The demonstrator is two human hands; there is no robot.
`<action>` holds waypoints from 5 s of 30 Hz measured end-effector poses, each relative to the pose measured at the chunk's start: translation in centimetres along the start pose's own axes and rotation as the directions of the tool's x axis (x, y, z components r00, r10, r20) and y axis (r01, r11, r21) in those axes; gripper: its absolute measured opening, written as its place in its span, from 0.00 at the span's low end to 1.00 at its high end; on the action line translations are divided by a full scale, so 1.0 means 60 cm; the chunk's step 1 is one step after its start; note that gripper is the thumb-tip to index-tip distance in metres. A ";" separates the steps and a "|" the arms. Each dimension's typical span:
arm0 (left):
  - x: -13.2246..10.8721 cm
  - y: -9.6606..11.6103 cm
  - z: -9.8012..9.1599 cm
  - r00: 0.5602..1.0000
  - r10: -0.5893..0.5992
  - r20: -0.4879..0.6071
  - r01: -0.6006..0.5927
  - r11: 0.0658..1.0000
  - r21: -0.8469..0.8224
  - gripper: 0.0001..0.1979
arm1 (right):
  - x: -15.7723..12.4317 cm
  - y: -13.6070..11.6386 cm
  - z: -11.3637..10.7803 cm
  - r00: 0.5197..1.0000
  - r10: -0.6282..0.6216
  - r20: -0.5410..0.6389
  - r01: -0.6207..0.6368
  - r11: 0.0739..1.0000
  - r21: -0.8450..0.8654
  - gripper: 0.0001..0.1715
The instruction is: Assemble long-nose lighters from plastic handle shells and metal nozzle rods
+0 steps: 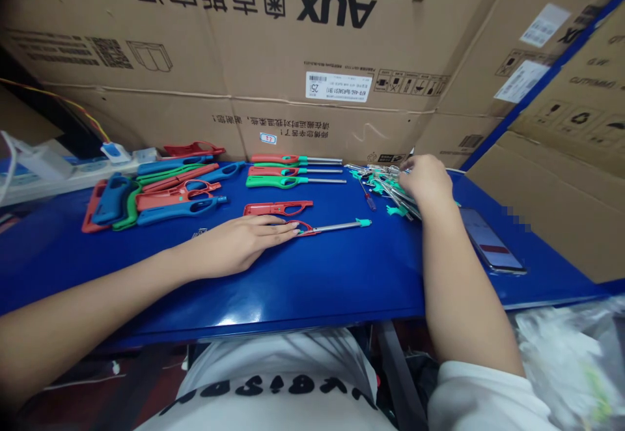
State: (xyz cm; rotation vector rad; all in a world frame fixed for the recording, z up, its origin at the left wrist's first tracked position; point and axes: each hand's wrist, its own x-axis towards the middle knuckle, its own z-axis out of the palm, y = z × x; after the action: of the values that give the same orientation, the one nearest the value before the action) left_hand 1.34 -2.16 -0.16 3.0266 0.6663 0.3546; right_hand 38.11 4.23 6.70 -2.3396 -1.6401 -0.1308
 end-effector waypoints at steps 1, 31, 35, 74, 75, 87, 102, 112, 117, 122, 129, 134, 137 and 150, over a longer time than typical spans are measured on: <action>0.000 0.000 0.000 1.000 0.001 -0.003 -0.001 1.000 -0.005 0.33 | 0.000 -0.001 -0.005 0.999 0.044 -0.004 -0.044 0.999 0.024 0.15; -0.001 -0.010 -0.001 0.999 0.037 0.024 -0.036 0.998 -0.056 0.31 | 0.040 0.010 0.095 0.998 -0.055 0.007 0.055 0.998 -0.040 0.18; -0.004 -0.007 -0.002 1.000 0.000 0.009 0.001 0.996 -0.090 0.28 | 0.041 0.011 0.094 0.999 -0.035 0.001 0.035 0.999 -0.039 0.15; 0.034 0.034 0.002 0.584 -0.806 -0.095 -0.017 0.105 -0.994 0.21 | -0.175 -0.160 0.078 0.364 -0.931 -0.018 0.657 0.243 0.713 0.09; 0.034 0.031 0.004 0.599 -0.797 -0.070 -0.032 0.064 -0.997 0.22 | -0.175 -0.158 0.077 0.317 -0.948 0.005 0.714 0.242 0.656 0.08; 0.032 0.029 0.001 0.744 -0.658 0.112 0.074 -0.085 -0.994 0.25 | -0.161 -0.160 0.097 0.482 -0.876 -0.030 0.566 0.285 0.773 0.04; 0.031 0.011 0.002 0.750 -0.656 0.080 0.253 0.173 -0.952 0.27 | -0.131 -0.161 0.114 0.539 -0.790 0.293 -0.086 0.295 0.952 0.25; 0.030 0.003 0.009 0.744 -0.659 0.111 0.261 0.133 -0.956 0.28 | -0.133 -0.159 0.111 0.521 -0.809 0.272 -0.024 0.305 0.952 0.26; 0.029 0.000 0.017 0.755 -0.646 0.113 0.280 0.161 -0.947 0.29 | -0.134 -0.161 0.110 0.527 -0.800 0.287 -0.047 0.310 0.950 0.28; 0.028 0.000 0.018 0.755 -0.644 0.120 0.297 0.174 -0.939 0.29 | -0.136 -0.162 0.103 0.530 -0.797 0.291 -0.046 0.315 0.948 0.27; 0.032 0.005 0.006 0.772 -0.621 0.134 0.254 0.108 -0.961 0.28 | -0.135 -0.161 0.105 0.535 -0.795 0.286 -0.050 0.309 0.950 0.27; 0.032 0.006 0.004 0.767 -0.623 0.151 0.267 0.097 -0.959 0.29 | -0.133 -0.161 0.110 0.540 -0.790 0.289 -0.052 0.312 0.949 0.28; 0.031 0.006 0.005 0.765 -0.626 0.155 0.275 0.099 -0.956 0.29 | -0.133 -0.160 0.111 0.541 -0.791 0.285 -0.055 0.305 0.951 0.27; 0.031 0.005 0.005 0.762 -0.625 0.167 0.277 0.083 -0.957 0.28 | -0.133 -0.161 0.111 0.538 -0.791 0.291 -0.083 0.295 0.952 0.27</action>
State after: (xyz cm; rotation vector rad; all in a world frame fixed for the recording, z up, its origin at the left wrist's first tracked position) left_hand 3.18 -1.65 -0.03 1.4169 0.9081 0.8068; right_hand 25.75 1.90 0.14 -0.9621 -1.8204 1.5133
